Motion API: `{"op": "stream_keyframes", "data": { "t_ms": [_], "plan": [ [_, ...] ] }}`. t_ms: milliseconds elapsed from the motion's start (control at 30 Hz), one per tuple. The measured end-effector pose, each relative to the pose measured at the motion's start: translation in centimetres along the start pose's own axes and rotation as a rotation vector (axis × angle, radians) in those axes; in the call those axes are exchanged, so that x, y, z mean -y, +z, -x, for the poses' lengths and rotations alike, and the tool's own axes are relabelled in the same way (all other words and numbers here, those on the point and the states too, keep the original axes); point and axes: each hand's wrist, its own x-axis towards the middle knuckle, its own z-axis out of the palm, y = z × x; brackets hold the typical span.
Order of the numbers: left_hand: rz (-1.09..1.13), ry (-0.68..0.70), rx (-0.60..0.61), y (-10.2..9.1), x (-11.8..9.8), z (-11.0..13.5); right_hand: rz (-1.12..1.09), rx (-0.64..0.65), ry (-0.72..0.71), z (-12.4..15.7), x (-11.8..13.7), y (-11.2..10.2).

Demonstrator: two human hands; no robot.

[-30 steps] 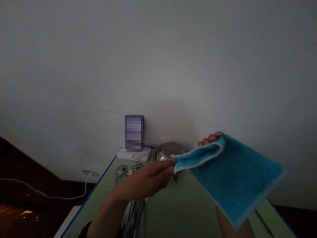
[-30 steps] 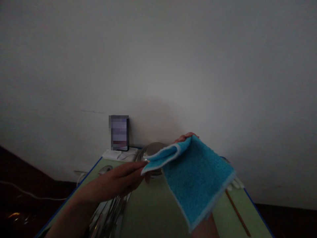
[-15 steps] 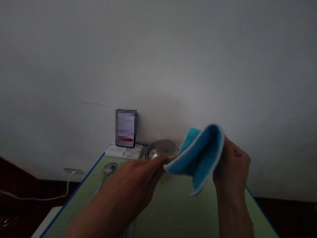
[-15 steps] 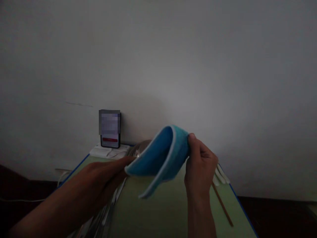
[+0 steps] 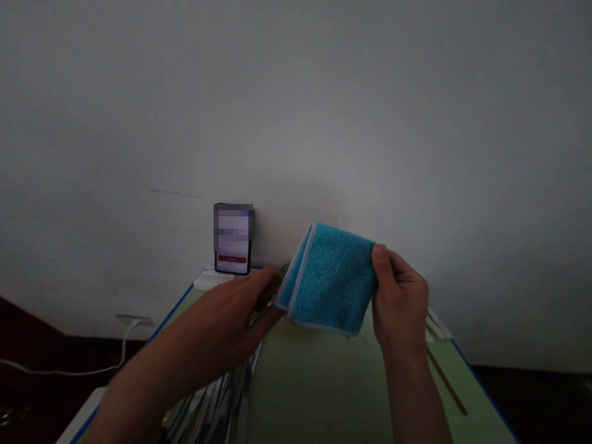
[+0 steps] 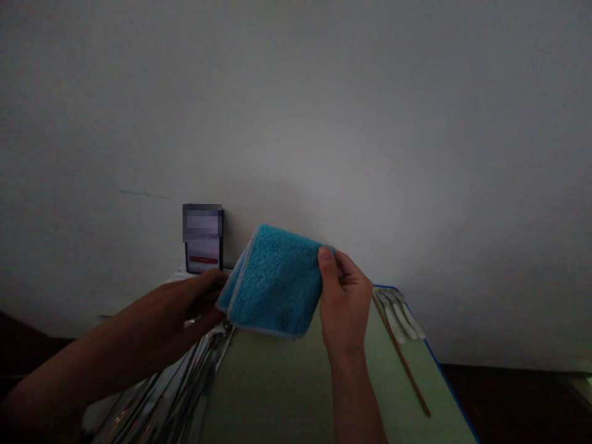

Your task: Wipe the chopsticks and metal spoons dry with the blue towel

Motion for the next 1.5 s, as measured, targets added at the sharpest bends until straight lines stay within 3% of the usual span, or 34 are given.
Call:
{"op": "stream_keyframes", "data": {
  "t_ms": [133, 233, 367, 533, 733, 967, 1167, 1500],
  "plan": [
    [0.051, 0.043, 0.109, 0.3, -1.6, 0.8, -0.416, 0.137, 0.309, 0.4, -0.6, 1.3],
    [0.047, 0.005, 0.124, 0.8, -2.1, 0.6, -0.563, 0.177, 0.482, 0.8, -0.6, 2.1],
    [-0.005, -0.066, 0.115, 1.1, -1.3, -0.5, -0.692, 0.131, 0.556, 1.6, -0.2, 2.9],
    [-0.016, -0.055, 0.114, 0.6, -0.5, -1.0, -0.846, 0.123, 0.622, 2.9, 0.1, 3.8],
    [0.057, 0.011, 0.119, 0.3, -1.1, -0.9, -0.689, 0.097, 0.496, 3.0, -0.7, 3.7],
    [-0.05, -0.037, 0.183, 1.9, -1.9, -0.6, -0.751, -0.097, 0.503, 1.0, -1.1, 2.2],
    [-0.071, -0.042, 0.169, 2.1, -2.1, -0.4, -0.918, 0.145, 0.208, -0.7, -3.3, 0.5],
    [-0.103, -0.031, 0.194, 1.3, -1.4, -0.1, -1.047, 0.081, 0.137, -2.7, -4.0, -2.1]
  ]
}}
